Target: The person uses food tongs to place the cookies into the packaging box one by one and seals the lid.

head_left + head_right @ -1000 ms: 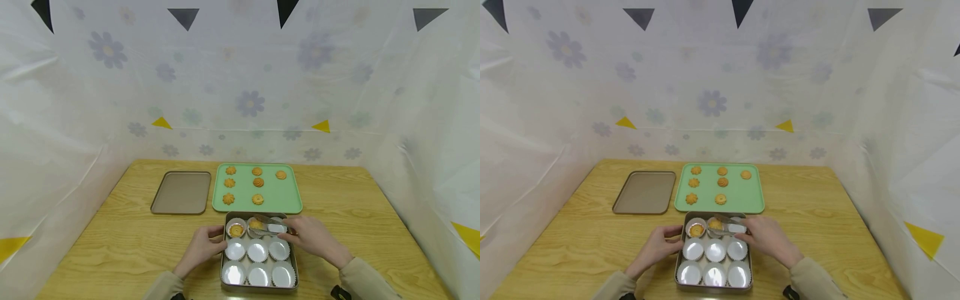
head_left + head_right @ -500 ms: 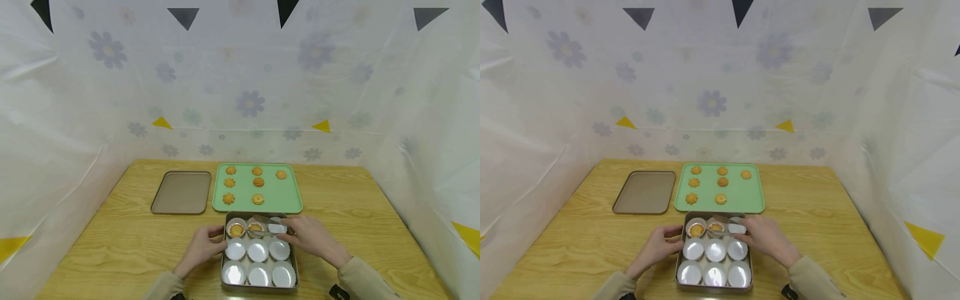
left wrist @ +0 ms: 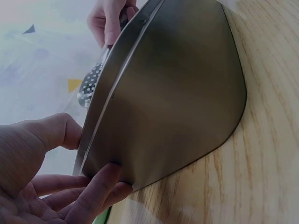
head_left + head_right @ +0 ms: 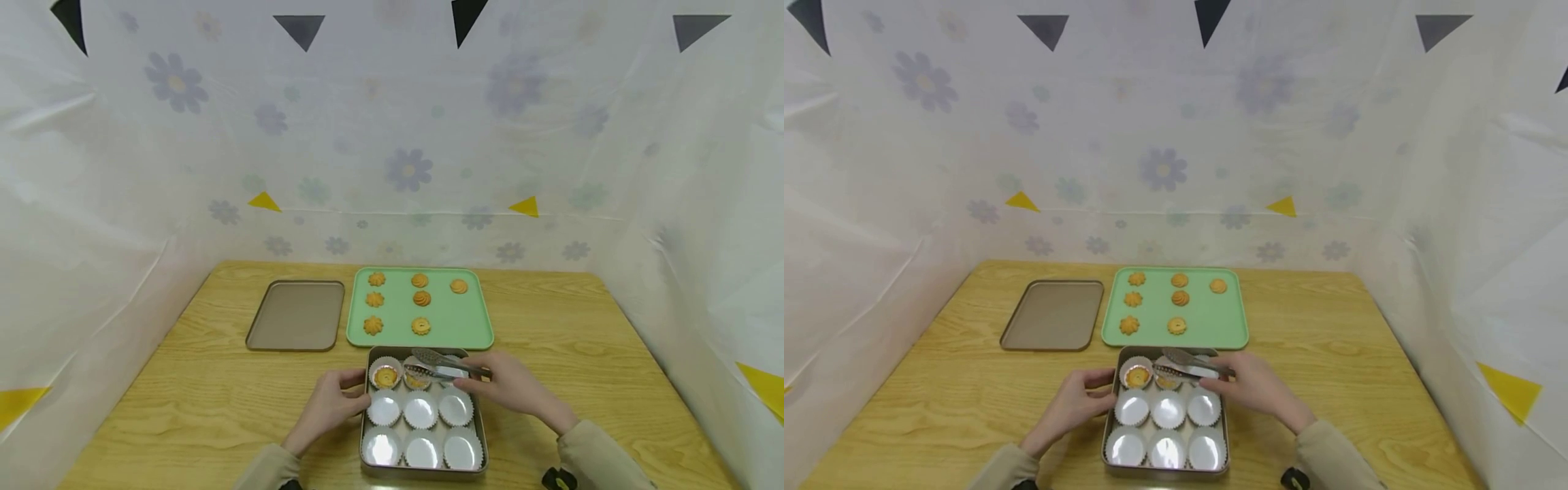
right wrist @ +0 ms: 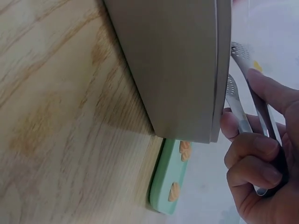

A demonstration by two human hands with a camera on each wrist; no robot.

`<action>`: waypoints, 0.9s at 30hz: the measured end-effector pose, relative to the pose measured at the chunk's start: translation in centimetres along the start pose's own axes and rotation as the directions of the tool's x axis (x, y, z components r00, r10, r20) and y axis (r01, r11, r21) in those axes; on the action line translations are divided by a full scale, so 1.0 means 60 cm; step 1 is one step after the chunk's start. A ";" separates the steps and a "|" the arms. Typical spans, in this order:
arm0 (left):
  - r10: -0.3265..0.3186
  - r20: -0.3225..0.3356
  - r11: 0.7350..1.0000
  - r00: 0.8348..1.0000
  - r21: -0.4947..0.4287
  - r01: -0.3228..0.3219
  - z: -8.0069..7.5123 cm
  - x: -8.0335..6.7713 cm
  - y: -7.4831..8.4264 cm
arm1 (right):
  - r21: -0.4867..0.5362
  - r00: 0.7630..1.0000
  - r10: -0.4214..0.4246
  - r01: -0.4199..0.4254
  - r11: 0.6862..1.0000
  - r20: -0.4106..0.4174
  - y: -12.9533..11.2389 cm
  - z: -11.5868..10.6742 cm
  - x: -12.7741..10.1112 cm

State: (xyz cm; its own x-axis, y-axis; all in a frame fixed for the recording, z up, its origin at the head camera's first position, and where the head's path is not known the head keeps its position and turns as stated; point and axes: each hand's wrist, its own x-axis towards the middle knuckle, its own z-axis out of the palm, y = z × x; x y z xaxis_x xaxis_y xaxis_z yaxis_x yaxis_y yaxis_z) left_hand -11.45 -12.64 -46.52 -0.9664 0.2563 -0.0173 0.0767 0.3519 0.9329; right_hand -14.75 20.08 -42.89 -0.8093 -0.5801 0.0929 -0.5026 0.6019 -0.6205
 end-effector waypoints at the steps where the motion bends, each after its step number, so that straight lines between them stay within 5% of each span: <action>1: 0.000 0.001 1.000 1.000 -0.002 0.000 0.000 0.000 0.000 | 0.032 1.000 -0.007 0.007 0.999 0.004 0.003 0.000 0.000; 7: 0.005 -0.003 1.000 1.000 0.001 -0.005 0.001 0.000 0.000 | 0.140 1.000 -0.006 0.002 0.990 0.022 0.016 -0.002 -0.002; 14: 0.007 -0.008 1.000 1.000 0.003 -0.007 0.001 0.001 -0.001 | 0.212 0.995 0.097 -0.095 0.973 0.002 0.029 -0.004 -0.007; 27: 0.001 -0.003 1.000 1.000 -0.005 -0.001 0.001 0.000 -0.001 | 0.389 0.943 0.330 -0.288 0.875 -0.046 0.029 -0.012 -0.007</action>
State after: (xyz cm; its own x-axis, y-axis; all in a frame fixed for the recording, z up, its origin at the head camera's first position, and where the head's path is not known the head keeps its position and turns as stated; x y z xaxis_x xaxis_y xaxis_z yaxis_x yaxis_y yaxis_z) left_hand -11.41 -12.59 -46.60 -0.9671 0.2537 -0.0157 0.0758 0.3468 0.9349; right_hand -15.51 21.74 -43.46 -0.9429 -0.3230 -0.0819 -0.0885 0.4798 -0.8729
